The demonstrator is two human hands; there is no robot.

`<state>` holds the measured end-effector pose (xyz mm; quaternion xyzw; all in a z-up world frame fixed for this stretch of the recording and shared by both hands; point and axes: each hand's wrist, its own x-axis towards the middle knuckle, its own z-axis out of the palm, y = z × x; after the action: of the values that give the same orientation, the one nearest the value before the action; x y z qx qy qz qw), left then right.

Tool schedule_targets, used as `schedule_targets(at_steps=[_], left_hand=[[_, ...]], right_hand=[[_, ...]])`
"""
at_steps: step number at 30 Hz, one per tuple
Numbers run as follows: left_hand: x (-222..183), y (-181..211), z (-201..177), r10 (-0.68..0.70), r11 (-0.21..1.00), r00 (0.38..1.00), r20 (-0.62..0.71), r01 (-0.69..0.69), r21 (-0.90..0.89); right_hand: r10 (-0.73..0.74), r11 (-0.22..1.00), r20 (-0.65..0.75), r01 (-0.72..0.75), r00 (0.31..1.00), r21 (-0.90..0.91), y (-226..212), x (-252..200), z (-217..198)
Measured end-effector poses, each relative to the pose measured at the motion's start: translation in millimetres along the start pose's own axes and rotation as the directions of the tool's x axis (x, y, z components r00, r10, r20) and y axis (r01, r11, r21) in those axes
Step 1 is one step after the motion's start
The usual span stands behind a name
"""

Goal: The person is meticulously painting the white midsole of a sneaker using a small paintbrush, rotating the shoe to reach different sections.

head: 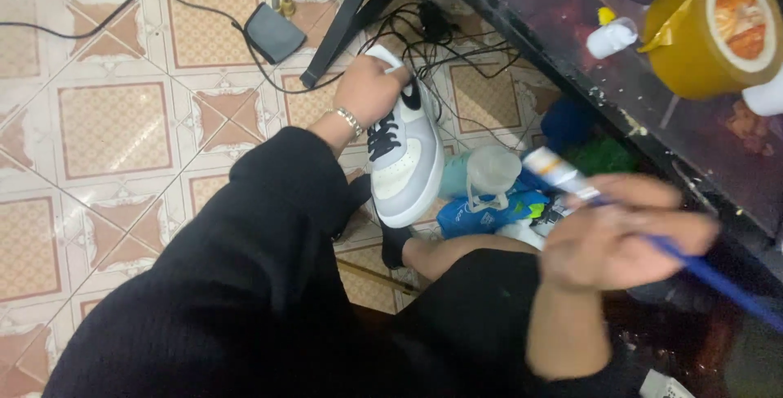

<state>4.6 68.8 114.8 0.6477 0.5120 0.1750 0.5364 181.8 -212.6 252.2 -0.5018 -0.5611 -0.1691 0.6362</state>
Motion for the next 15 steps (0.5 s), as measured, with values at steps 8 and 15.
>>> schedule_targets(at_steps=[8, 15], left_hand=[[-24, 25, -24, -0.106, 0.990, 0.982, 0.158, 0.090, 0.105], [2, 18, -16, -0.175, 0.926, 0.980, 0.091, 0.133, 0.353]], right_hand=[[0.393, 0.891, 0.036, -0.390, 0.919, 0.230, -22, -124, 19], [0.431, 0.882, 0.102, -0.443, 0.897, 0.161, -34, -125, 25]])
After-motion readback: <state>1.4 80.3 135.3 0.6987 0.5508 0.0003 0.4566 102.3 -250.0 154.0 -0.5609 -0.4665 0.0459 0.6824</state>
